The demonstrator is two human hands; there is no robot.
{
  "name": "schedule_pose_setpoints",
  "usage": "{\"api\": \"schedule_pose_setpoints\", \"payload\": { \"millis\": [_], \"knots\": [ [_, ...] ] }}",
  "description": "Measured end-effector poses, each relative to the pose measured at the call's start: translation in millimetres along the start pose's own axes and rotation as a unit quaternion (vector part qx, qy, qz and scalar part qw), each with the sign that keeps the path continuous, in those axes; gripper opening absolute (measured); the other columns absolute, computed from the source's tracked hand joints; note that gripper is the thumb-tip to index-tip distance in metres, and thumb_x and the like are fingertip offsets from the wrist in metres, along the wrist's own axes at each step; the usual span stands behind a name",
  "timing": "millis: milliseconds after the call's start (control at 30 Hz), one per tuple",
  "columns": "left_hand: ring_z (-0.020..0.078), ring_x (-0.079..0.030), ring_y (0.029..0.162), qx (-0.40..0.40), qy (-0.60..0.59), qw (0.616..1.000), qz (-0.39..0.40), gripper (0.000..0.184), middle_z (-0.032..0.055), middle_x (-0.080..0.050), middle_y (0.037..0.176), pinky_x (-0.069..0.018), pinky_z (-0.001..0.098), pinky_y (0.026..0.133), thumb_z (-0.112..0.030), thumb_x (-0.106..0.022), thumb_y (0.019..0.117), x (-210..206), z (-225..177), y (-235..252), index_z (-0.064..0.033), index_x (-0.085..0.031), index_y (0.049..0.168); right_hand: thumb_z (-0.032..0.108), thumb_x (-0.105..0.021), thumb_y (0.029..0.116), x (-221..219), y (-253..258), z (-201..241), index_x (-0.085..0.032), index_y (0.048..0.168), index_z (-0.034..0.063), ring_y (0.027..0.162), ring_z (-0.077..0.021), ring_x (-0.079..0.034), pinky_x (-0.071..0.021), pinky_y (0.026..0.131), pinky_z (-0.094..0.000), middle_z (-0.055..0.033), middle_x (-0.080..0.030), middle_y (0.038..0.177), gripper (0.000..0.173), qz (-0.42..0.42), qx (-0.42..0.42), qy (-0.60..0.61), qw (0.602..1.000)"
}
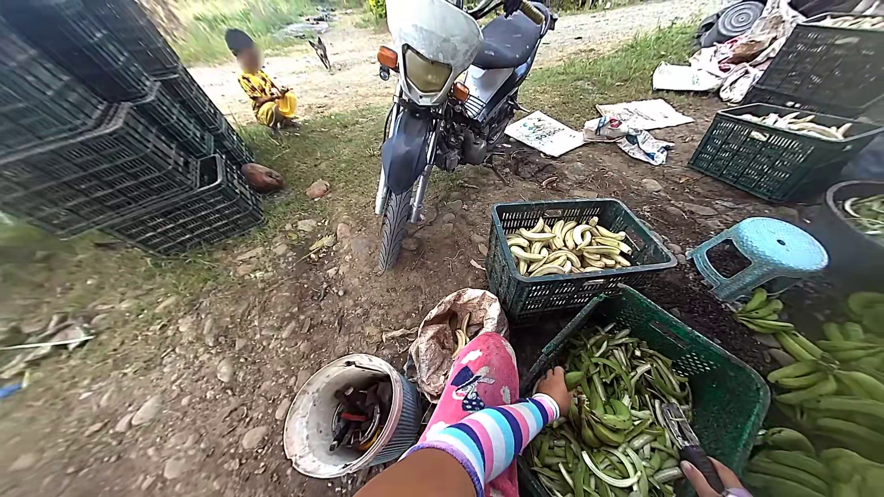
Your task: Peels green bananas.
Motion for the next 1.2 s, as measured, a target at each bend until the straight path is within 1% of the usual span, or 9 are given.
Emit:
{"api": "schedule_pose_setpoints", "payload": {
  "millis": [100,233,367,500,600,700,867,1033,1200],
  "knots": [
    [0.0457,-0.053,0.133,-0.012,0.056,0.998,0.031,0.065,0.0279,-0.04,0.154,-0.0457,0.0599,0.107,-0.007,-0.061,0.098,-15,4,0,-0.0035,-0.031,0.155,0.039,-0.061,0.102,2,-3,0,-0.052,0.148,0.0041,0.136,-0.036,-0.054,-0.0379,0.116,-0.0529,-0.0245,-0.058,0.143,0.059,0.001,0.007,0.002,1.0],
    [0.0434,-0.053,0.134,0.0,0.036,0.999,0.031,0.063,0.0272,-0.042,0.154,-0.0451,0.0586,0.108,-0.012,-0.059,0.1005,-19,-2,-2,-0.0022,-0.03,0.155,0.037,-0.062,0.1022,8,-9,2,-0.052,0.148,0.0033,0.137,-0.0384,-0.052,-0.0362,0.116,-0.0546,-0.0268,-0.057,0.143,0.058,-0.005,0.012,0.014,1.0],
    [0.0482,-0.054,0.13,0.011,0.046,0.999,0.016,0.07,0.0294,-0.037,0.156,-0.047,0.0618,0.104,-0.004,-0.063,0.0943,-25,-37,-7,-0.0015,-0.03,0.156,0.032,-0.065,0.1011,10,-7,-1,-0.055,0.143,-0.0014,0.134,-0.0425,-0.053,-0.0364,0.115,-0.0571,-0.0304,-0.058,0.139,0.054,-0.03,0.046,0.058,0.997],
    [0.0484,-0.053,0.13,-0.043,0.07,0.997,0.002,0.068,0.0288,-0.035,0.157,-0.0475,0.0615,0.104,-0.006,-0.065,0.0941,-39,-85,-5,-0.0009,-0.033,0.155,0.036,-0.062,0.1031,25,-14,-5,-0.055,0.143,-0.0003,0.133,-0.0408,-0.055,-0.0372,0.114,-0.057,-0.029,-0.06,0.138,0.054,-0.086,0.0,0.106,0.991],
    [0.0474,-0.05,0.134,-0.075,0.058,0.995,-0.013,0.066,0.0284,-0.036,0.157,-0.0461,0.0602,0.106,-0.01,-0.065,0.0962,-40,-98,0,-0.003,-0.035,0.154,0.036,-0.062,0.1032,33,-15,-17,-0.055,0.143,-0.0012,0.13,-0.0411,-0.057,-0.0388,0.112,-0.0572,-0.0298,-0.061,0.136,0.055,-0.131,-0.007,0.144,0.981],
    [0.0449,-0.049,0.136,-0.086,0.001,0.995,-0.049,0.061,0.0272,-0.038,0.156,-0.0443,0.0583,0.109,-0.016,-0.063,0.1002,-27,-85,1,-0.0043,-0.036,0.154,0.033,-0.062,0.1036,36,-15,-22,-0.055,0.142,-0.0026,0.129,-0.0396,-0.058,-0.0394,0.112,-0.0553,-0.03,-0.061,0.135,0.053,-0.151,0.001,0.179,0.972],
    [0.0413,-0.05,0.136,-0.063,-0.061,0.991,-0.104,0.055,0.0254,-0.043,0.154,-0.0442,0.0569,0.11,-0.016,-0.058,0.1026,7,-30,-21,-0.0055,-0.039,0.154,0.032,-0.062,0.1036,35,-20,-20,-0.054,0.143,-0.0027,0.129,-0.0385,-0.057,-0.0394,0.112,-0.0536,-0.0299,-0.06,0.136,0.053,-0.149,0.014,0.19,0.97],
    [0.0382,-0.051,0.137,-0.061,-0.109,0.989,-0.083,0.054,0.026,-0.044,0.152,-0.0426,0.0532,0.113,-0.011,-0.058,0.1023,22,8,-46,-0.0015,-0.039,0.152,0.03,-0.062,0.1032,33,-22,-8,-0.053,0.143,-0.0048,0.133,-0.0412,-0.055,-0.0372,0.114,-0.0541,-0.032,-0.058,0.138,0.054,-0.121,0.038,0.149,0.981],
    [0.0376,-0.049,0.139,-0.181,-0.079,0.98,-0.037,0.055,0.0265,-0.046,0.152,-0.0392,0.0524,0.116,-0.014,-0.059,0.1028,5,-11,-58,0.0023,-0.04,0.151,0.033,-0.062,0.1026,25,-16,-6,-0.054,0.144,-0.003,0.135,-0.04,-0.053,-0.0364,0.116,-0.0534,-0.0305,-0.058,0.139,0.056,-0.098,0.032,0.121,0.987]
  ]
}}
Point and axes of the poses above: each hand's wrist, its own y-axis towards the middle knuckle, its own x-axis out of the back of the hand, z = x × y, the point moved 4 cm from there along y, towards the middle knuckle
